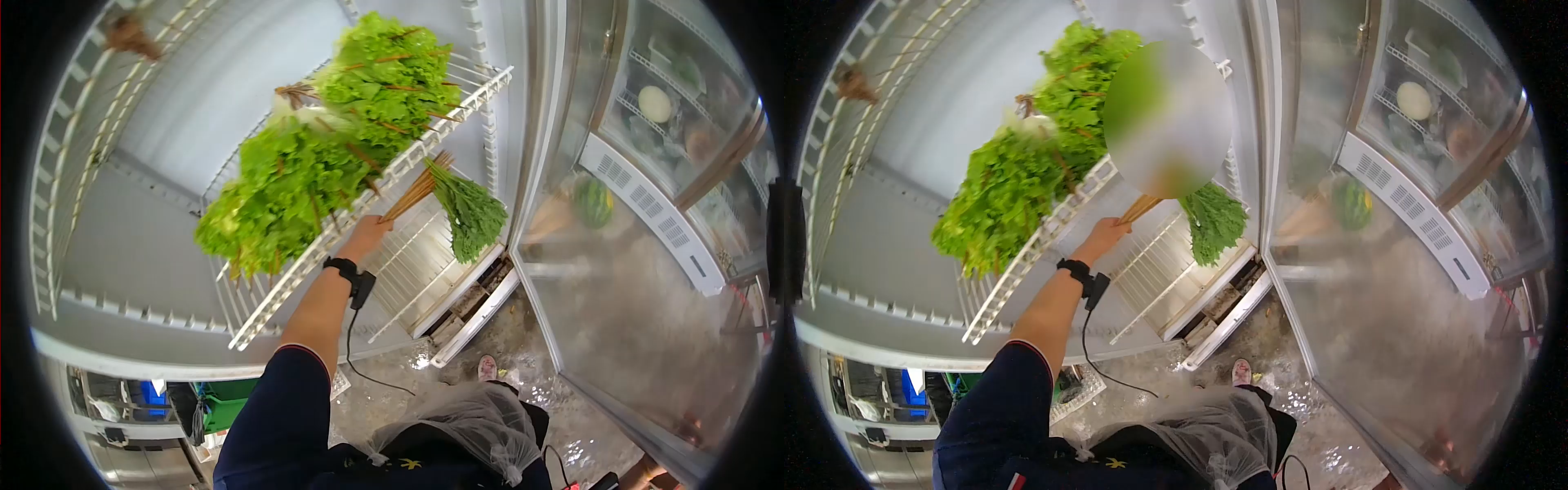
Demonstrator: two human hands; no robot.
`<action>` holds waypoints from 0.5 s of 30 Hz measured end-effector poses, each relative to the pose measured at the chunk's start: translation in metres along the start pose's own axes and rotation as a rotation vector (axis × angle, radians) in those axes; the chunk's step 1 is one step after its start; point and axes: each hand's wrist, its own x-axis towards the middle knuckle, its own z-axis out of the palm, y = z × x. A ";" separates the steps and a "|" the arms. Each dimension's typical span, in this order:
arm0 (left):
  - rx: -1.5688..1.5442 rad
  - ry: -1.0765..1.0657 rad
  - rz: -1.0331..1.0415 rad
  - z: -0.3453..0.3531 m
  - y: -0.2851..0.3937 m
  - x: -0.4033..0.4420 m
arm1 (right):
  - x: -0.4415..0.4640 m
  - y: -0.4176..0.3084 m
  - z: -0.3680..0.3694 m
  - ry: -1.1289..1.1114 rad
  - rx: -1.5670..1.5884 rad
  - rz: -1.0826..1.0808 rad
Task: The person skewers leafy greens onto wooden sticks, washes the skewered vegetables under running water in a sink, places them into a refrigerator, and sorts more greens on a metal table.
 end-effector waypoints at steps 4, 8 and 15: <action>-0.210 0.048 -0.062 -0.003 -0.042 0.022 | 0.005 -0.058 0.022 0.109 -0.872 -0.138; -0.307 0.096 -0.176 -0.013 -0.072 0.032 | 0.006 -0.064 0.025 0.189 -0.278 -0.034; 0.541 0.393 -0.255 -0.004 -0.026 0.017 | 0.000 -0.061 0.030 0.188 -0.109 -0.032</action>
